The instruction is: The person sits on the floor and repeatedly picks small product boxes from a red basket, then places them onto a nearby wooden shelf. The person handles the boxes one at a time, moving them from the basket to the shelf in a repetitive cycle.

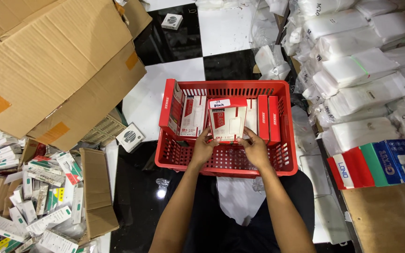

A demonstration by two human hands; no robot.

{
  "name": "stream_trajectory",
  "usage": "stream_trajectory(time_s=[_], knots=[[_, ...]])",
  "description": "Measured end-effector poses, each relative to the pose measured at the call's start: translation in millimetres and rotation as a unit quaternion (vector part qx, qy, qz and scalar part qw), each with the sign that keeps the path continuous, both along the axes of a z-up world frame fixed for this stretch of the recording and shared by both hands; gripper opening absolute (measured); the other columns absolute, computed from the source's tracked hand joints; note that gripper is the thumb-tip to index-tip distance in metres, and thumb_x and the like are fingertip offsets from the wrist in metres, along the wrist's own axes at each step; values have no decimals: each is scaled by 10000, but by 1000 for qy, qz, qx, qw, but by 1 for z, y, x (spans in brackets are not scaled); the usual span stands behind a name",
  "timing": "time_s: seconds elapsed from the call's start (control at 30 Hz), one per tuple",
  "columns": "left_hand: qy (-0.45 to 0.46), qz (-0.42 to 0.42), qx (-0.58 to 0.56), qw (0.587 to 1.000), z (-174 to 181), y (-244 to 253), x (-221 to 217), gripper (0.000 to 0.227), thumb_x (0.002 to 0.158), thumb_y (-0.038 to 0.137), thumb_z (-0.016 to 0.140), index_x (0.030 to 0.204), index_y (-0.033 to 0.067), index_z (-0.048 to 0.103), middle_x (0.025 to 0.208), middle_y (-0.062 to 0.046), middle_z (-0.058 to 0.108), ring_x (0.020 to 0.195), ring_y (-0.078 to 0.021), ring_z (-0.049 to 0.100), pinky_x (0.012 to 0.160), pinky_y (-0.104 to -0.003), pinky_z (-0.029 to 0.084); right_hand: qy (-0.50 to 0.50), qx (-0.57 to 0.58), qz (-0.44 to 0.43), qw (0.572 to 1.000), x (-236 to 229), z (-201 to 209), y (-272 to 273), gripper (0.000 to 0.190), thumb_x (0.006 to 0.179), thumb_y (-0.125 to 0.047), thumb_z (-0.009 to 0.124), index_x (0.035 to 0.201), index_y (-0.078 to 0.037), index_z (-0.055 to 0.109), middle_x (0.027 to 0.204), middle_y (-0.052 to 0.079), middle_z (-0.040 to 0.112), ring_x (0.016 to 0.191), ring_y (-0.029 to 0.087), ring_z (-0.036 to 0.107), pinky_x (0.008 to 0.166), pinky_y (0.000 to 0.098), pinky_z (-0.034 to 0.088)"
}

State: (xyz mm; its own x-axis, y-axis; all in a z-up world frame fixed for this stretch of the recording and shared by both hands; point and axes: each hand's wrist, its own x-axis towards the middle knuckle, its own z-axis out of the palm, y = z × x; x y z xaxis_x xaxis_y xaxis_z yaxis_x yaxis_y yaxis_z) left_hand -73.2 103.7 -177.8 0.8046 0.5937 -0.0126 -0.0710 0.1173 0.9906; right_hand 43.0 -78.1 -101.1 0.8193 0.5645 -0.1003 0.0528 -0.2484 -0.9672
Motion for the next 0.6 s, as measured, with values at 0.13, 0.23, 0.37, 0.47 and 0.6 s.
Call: stream_trajectory(time_s=[0.13,0.23,0.37,0.47,0.6], knots=[[11,-7,18,1000,-5,2,0,603,894,-37,728,1454,84,538,1304,-119,599,1042,-265,629,792,-369,632,2,-13,4,1000,4,-10,-2,510,927,-106,744,1419,-99,609,1325,242,655,1080,331,707,980,474,528],[15,-7,20,1000,-6,4,1,612,894,-32,729,1460,91,535,1297,-107,602,1027,-248,631,780,-349,629,3,-17,5,1000,3,-9,-1,506,927,-108,744,1416,-100,613,1321,245,657,1046,337,719,948,466,539],[22,-4,19,1000,-2,1,1,613,898,-24,729,1466,93,532,1316,-98,596,1035,-237,625,783,-330,618,2,-15,5,1000,5,-12,-2,491,934,-114,739,1409,-92,617,1309,252,661,998,337,736,921,465,546],[20,2,21,1000,0,-1,2,611,897,-31,728,1465,72,529,1322,-137,591,1056,-279,629,789,-364,618,2,-8,-3,1000,4,-11,-1,493,924,-100,744,1402,-97,624,1302,232,672,973,303,741,910,440,551],[12,1,39,999,24,-11,7,603,910,-28,719,1470,34,505,1357,-211,555,1103,-360,625,821,-425,615,-7,-1,-21,1000,3,0,-7,491,912,-92,752,1388,-67,633,1290,245,674,1141,379,674,980,462,521]])
